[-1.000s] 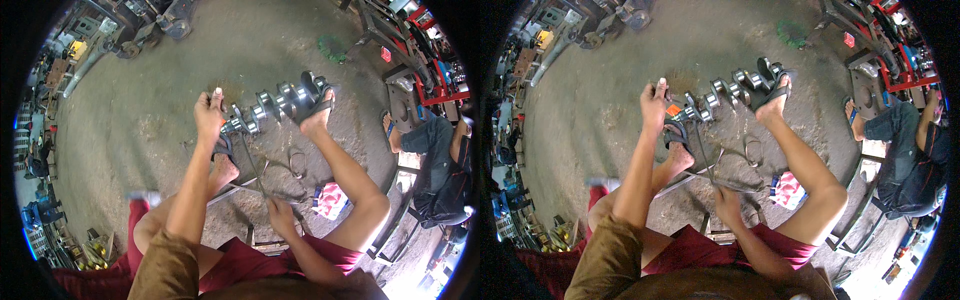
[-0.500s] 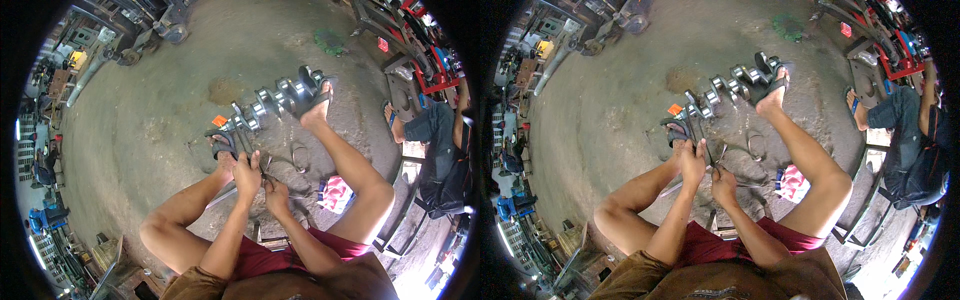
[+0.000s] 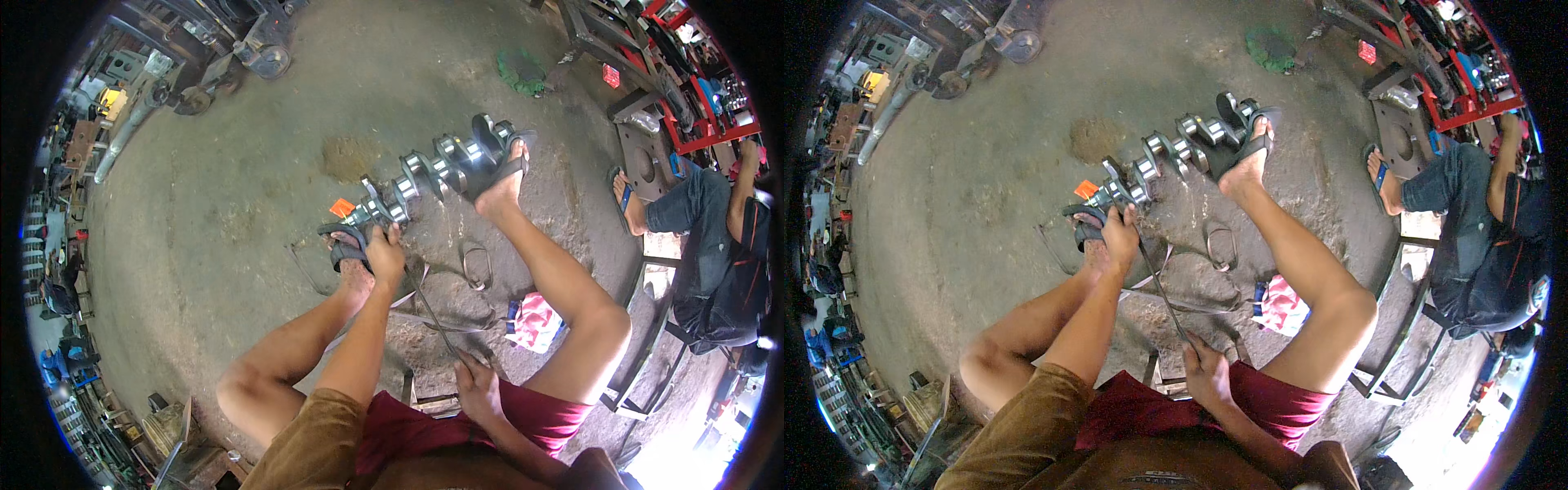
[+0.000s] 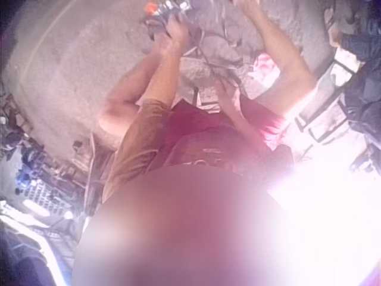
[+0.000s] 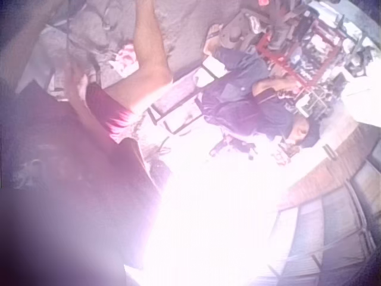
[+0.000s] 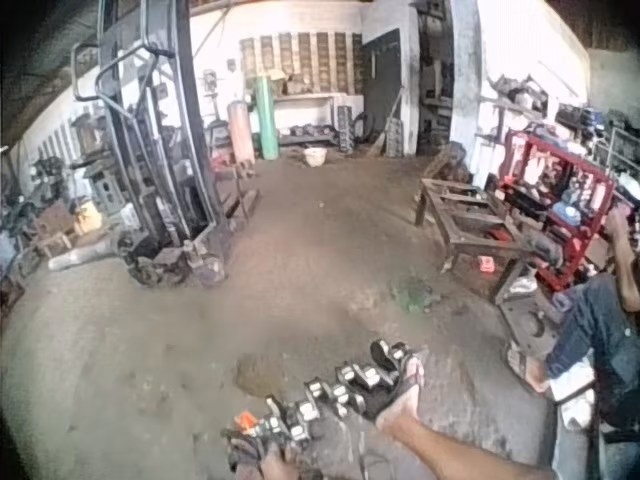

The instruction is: The person sits on the floor and uses a wire brush to scrub the surfaces of a crankshaft held between their feet. They repeatedly rotate the crankshaft and brush different sections, occasionally pausing to reposition the part.

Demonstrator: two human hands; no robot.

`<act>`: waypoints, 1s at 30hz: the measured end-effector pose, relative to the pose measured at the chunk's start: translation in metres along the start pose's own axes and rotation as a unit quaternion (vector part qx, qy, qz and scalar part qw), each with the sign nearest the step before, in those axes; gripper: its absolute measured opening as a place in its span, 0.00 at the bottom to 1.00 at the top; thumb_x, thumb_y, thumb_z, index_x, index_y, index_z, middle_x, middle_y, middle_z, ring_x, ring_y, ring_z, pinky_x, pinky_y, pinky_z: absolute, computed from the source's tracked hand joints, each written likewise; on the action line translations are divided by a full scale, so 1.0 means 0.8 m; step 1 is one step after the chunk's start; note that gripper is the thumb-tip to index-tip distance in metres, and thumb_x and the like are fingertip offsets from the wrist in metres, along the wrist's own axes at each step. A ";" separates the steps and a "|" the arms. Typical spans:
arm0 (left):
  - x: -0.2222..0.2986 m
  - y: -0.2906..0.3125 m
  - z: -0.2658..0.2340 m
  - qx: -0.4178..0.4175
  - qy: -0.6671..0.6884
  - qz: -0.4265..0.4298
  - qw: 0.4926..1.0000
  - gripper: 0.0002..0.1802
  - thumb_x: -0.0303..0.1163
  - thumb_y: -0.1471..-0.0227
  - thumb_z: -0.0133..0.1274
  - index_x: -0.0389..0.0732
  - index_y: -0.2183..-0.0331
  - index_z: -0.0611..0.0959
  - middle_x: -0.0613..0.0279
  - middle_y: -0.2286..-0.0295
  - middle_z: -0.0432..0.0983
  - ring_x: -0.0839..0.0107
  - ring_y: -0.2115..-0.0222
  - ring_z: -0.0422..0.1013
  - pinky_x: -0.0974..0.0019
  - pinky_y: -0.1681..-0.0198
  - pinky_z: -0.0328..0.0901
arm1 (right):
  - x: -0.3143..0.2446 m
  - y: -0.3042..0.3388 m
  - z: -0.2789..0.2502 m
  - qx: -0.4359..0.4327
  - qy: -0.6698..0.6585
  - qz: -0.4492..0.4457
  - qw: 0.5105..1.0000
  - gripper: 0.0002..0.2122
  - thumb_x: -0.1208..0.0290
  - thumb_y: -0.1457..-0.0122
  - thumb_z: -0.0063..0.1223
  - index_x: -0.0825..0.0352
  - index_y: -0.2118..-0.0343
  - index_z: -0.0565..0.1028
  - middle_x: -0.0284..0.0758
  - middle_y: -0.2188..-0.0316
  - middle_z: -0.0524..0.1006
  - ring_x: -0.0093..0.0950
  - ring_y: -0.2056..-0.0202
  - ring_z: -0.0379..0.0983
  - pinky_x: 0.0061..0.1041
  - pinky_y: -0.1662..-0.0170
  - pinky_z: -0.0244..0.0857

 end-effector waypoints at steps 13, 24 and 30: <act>0.178 0.040 -0.175 -0.044 0.179 -0.014 0.983 0.16 0.36 0.42 0.52 0.39 0.77 0.73 0.70 0.81 0.67 0.81 0.80 0.60 0.74 0.77 0.57 | -0.045 -0.199 0.126 0.010 0.065 -0.122 0.990 0.15 0.62 0.41 0.46 0.72 0.70 0.75 0.52 0.74 0.75 0.53 0.69 0.73 0.46 0.65 0.65; 0.135 0.093 -0.096 -0.075 0.039 -0.057 0.995 0.19 0.37 0.43 0.52 0.32 0.76 0.70 0.40 0.85 0.69 0.44 0.82 0.69 0.51 0.77 0.61 | -0.037 -0.144 0.081 0.032 -0.089 -0.086 0.992 0.12 0.68 0.40 0.44 0.67 0.58 0.76 0.53 0.70 0.76 0.49 0.66 0.75 0.40 0.65 0.66; 0.094 0.064 -0.056 -0.050 0.020 -0.010 0.998 0.18 0.38 0.43 0.52 0.32 0.75 0.72 0.38 0.84 0.70 0.40 0.80 0.70 0.50 0.76 0.62 | -0.038 -0.094 0.043 0.050 -0.029 -0.076 0.995 0.12 0.68 0.41 0.46 0.70 0.59 0.75 0.53 0.76 0.73 0.48 0.72 0.73 0.38 0.69 0.65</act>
Point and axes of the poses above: each hand's wrist, its own y-axis away from the middle knuckle, its own z-axis out of the palm, x = y × z, the point moved 4 cm from there along -y, towards the middle knuckle
